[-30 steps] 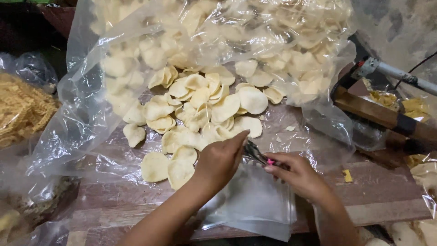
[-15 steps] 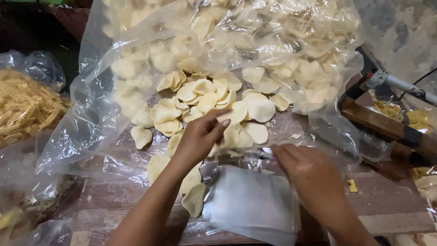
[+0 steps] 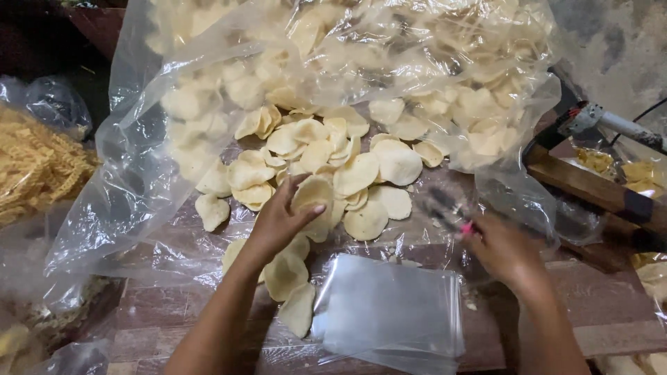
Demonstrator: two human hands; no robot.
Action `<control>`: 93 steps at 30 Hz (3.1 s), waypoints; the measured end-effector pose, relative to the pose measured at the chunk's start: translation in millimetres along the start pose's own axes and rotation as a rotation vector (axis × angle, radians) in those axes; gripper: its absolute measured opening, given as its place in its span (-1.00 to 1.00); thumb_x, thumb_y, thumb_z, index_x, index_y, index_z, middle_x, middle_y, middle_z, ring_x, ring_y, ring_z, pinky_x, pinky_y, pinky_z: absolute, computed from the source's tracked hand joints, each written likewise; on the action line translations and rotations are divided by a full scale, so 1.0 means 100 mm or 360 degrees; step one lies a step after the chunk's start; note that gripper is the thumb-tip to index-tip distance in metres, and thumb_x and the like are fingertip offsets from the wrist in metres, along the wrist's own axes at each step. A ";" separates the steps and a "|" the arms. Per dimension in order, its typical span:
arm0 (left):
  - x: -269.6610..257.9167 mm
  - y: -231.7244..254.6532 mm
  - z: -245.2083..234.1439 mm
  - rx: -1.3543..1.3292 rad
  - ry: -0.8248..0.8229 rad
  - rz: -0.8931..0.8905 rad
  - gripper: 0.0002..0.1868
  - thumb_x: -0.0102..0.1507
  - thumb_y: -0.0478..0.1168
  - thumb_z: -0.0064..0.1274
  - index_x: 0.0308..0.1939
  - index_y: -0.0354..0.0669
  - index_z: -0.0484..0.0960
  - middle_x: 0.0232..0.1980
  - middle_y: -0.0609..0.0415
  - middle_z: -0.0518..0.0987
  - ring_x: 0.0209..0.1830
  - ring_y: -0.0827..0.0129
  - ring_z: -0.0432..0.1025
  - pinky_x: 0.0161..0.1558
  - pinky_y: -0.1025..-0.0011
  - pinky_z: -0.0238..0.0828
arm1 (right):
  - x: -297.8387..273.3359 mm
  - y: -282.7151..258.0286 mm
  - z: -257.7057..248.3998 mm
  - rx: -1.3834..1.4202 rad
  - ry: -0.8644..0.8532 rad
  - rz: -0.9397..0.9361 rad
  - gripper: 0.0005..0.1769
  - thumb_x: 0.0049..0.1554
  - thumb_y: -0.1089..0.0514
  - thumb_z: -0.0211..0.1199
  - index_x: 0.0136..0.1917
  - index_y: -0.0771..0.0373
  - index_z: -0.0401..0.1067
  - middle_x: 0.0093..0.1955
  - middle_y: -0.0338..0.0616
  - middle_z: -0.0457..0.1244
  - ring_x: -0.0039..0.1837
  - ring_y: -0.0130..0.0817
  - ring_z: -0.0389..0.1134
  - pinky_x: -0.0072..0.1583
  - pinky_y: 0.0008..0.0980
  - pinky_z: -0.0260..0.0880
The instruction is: A person is manually filling small plastic bags with crackers and sealing them using a manual heat sealer.
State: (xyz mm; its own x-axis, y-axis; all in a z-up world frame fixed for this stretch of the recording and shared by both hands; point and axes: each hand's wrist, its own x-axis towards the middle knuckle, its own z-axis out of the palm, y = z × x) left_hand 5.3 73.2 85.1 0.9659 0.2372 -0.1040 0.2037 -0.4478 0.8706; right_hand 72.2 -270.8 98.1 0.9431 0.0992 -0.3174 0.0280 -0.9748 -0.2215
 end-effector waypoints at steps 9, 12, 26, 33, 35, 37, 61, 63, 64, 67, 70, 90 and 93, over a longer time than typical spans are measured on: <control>-0.09 -0.17 0.22 -0.0015 -0.0409 0.0106 -0.44 0.31 0.03 0.07 0.37 0.03 0.46 0.32 -0.26 0.51 0.40 -0.25 0.31 0.36 -0.10 0.26 | 0.53 0.28 0.56 0.0316 0.0092 -0.0188 -0.51 0.13 -0.17 0.28 0.29 -0.07 0.56 0.08 -0.04 0.49 0.17 0.04 0.49 0.16 -0.04 0.46; -0.09 -0.18 0.14 0.0179 -0.0452 -0.0045 -0.31 0.24 0.19 -0.07 0.47 0.25 0.31 0.48 0.20 0.42 0.29 0.02 0.43 0.16 0.15 0.42 | -0.20 -0.29 -0.36 0.0518 0.0075 0.0427 -0.53 0.33 -0.07 0.10 0.49 -0.15 0.34 -0.14 -0.10 0.34 -0.31 -0.35 0.13 -0.22 -0.41 0.14; -0.15 -0.03 0.29 0.0365 -0.0634 0.0193 -0.60 0.24 0.14 0.11 -0.02 0.01 0.50 -0.01 -0.11 0.66 0.09 -0.13 0.52 -0.06 0.13 0.36 | -0.13 -0.21 -0.37 0.0229 -0.0291 -0.0538 -0.61 0.15 0.02 0.26 0.25 -0.03 0.60 0.05 -0.15 0.49 0.02 -0.16 0.45 0.06 -0.25 0.37; -0.04 -0.28 0.39 -0.0058 -0.0377 0.0177 -0.62 0.32 0.08 0.10 -0.34 -0.16 0.54 -0.35 -0.03 0.62 -0.30 0.23 0.47 -0.16 0.22 0.40 | -0.22 -0.04 -0.33 0.0465 0.0003 -0.0554 -0.51 0.14 0.05 0.27 0.34 0.09 0.51 0.17 0.04 0.47 -0.01 -0.01 0.57 0.10 -0.07 0.50; 0.03 -0.42 0.48 -0.0171 -0.0398 0.0149 -0.64 0.34 0.05 0.08 -0.30 -0.18 0.59 -0.32 -0.03 0.65 -0.29 0.26 0.47 -0.13 0.25 0.42 | -0.25 -0.12 -0.30 0.0639 0.0002 -0.0553 -0.48 0.13 0.09 0.28 0.36 0.14 0.49 0.15 0.07 0.46 -0.05 -0.05 0.53 0.07 -0.08 0.50; 0.06 -0.43 0.48 -0.0279 -0.0407 0.0140 -0.64 0.36 0.03 0.06 -0.26 -0.21 0.65 -0.29 -0.02 0.68 -0.28 0.28 0.47 -0.10 0.27 0.43 | -0.15 -0.02 -0.17 0.0812 0.0022 -0.0564 -0.45 0.12 0.13 0.30 0.39 0.19 0.47 0.12 0.10 0.45 -0.10 -0.09 0.48 0.03 -0.09 0.50; -0.10 0.83 1.35 -0.0725 -0.0188 0.0960 -0.78 0.34 -0.18 0.08 -0.02 -0.12 0.76 -0.02 -0.05 0.74 0.14 0.07 0.57 0.19 0.17 0.46 | -0.17 0.31 0.21 0.1795 0.0928 -0.0938 -0.86 0.16 0.33 0.28 -0.04 0.38 0.62 -0.12 0.03 0.45 -0.05 -0.33 0.46 0.05 -0.31 0.50; -0.11 0.97 1.44 -0.0820 -0.0264 0.0990 -0.78 0.34 -0.20 0.10 0.02 -0.09 0.75 -0.04 -0.03 0.75 0.11 0.21 0.59 0.17 0.21 0.48 | -0.14 0.47 0.25 0.2213 0.1107 -0.0850 -0.71 0.31 0.20 0.13 0.16 0.42 0.53 -0.01 0.01 0.42 0.02 -0.38 0.39 0.11 -0.34 0.45; -0.09 0.99 1.53 -0.0821 -0.0282 0.0996 -0.78 0.34 -0.20 0.10 0.02 -0.09 0.75 -0.04 -0.03 0.75 0.11 0.21 0.59 0.17 0.21 0.48 | -0.22 0.47 0.19 0.2212 0.1124 -0.0839 -0.71 0.31 0.20 0.13 0.16 0.42 0.53 -0.01 0.01 0.42 0.02 -0.38 0.39 0.11 -0.34 0.45; -0.07 1.09 1.71 -0.0782 -0.0383 0.1147 -0.81 0.29 -0.30 0.16 -0.02 -0.12 0.76 -0.04 -0.07 0.74 0.09 0.06 0.60 0.14 0.17 0.51 | -0.24 0.65 0.12 0.1826 0.1220 -0.0980 -0.77 0.22 0.25 0.21 0.07 0.40 0.58 -0.05 0.15 0.42 -0.03 -0.21 0.44 0.05 -0.23 0.47; -0.07 1.25 1.77 -0.0854 -0.0392 0.0941 -0.82 0.30 -0.26 0.14 -0.06 -0.13 0.78 -0.11 -0.09 0.76 0.02 0.21 0.61 0.06 0.23 0.55 | -0.12 0.97 0.15 0.2168 0.1368 -0.0974 -0.80 0.31 0.28 0.11 0.03 0.45 0.51 -0.04 0.13 0.36 0.00 -0.23 0.39 0.12 -0.30 0.40; 0.05 1.60 2.15 -0.0672 -0.0805 0.0768 -0.78 0.26 -0.24 0.20 -0.05 -0.20 0.76 -0.08 -0.19 0.74 0.02 0.15 0.59 0.02 0.21 0.55 | -0.33 1.70 -0.09 0.1643 0.1051 -0.0798 -0.82 0.16 0.33 0.25 0.04 0.43 0.56 -0.17 0.11 0.45 -0.08 -0.26 0.50 0.11 -0.19 0.50; 0.08 1.71 2.16 -0.0699 -0.0746 0.0837 -0.82 0.29 -0.23 0.17 -0.07 -0.10 0.79 -0.14 -0.07 0.77 -0.09 0.35 0.63 -0.05 0.42 0.57 | -0.23 1.91 -0.03 0.1869 0.1274 -0.0828 -0.95 0.10 0.42 0.32 -0.13 0.49 0.49 -0.11 0.21 0.41 0.00 -0.09 0.51 0.10 -0.21 0.52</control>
State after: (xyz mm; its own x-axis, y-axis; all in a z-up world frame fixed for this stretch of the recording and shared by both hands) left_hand 82.5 -187.6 129.8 0.9039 -0.3365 0.2641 -0.2804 0.0002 0.9599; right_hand 56.9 -459.9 65.8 0.8488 -0.1367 0.5107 0.4975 -0.1202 -0.8591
